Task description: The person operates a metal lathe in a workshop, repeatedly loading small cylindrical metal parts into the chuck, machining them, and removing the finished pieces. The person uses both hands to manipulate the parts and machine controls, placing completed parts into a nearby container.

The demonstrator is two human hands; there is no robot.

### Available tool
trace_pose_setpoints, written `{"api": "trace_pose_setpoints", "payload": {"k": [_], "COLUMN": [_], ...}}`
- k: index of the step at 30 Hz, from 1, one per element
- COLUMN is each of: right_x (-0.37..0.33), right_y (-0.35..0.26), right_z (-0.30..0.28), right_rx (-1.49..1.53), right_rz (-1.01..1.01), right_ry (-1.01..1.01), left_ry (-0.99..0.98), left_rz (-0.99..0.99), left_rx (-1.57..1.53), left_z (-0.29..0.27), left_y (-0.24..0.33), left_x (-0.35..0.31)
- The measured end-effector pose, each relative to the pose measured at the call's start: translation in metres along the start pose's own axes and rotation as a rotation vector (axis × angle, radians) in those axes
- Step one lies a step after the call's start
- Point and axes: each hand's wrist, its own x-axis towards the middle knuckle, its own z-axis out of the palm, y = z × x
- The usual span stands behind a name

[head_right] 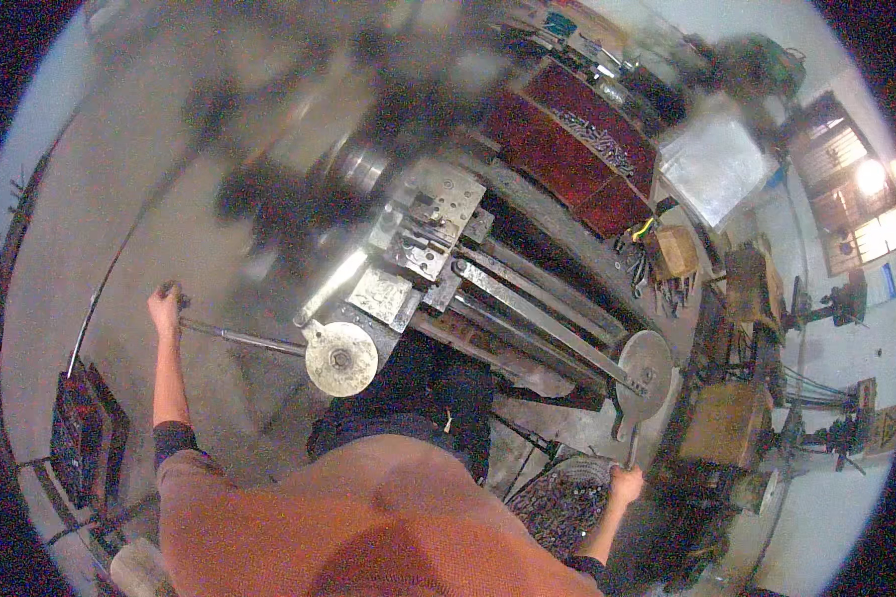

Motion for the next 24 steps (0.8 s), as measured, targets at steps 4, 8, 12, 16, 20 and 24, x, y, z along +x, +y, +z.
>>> {"api": "trace_pose_setpoints", "payload": {"k": [4, 8, 12, 16, 20, 24], "right_x": [-0.018, -0.017, -0.027, 0.016, 0.064, 0.086], "right_y": [-0.016, -0.019, -0.028, 0.003, 0.018, 0.017], "right_z": [-0.017, -0.023, -0.027, -0.017, -0.023, -0.011], "right_rx": [0.102, 0.111, 0.126, -0.118, -0.085, 0.014], "right_rz": [-0.06, -0.034, -0.049, -0.09, -0.283, -0.212], "right_ry": [0.157, 0.068, 0.202, 0.266, 0.19, 0.25], "left_ry": [0.038, 0.055, 0.224, 0.309, 0.293, 0.04], "left_rz": [-0.011, 0.0, -0.004, -0.32, -0.278, -0.071], "left_rx": [-0.051, -0.093, -0.3, -0.579, -0.341, -0.083], "left_z": [0.002, -0.003, -0.012, 0.02, 0.067, 0.124], "left_y": [-0.003, -0.01, -0.049, -0.014, 0.02, -0.002], "left_x": [0.0, 0.003, 0.002, -0.044, -0.02, 0.03]}}
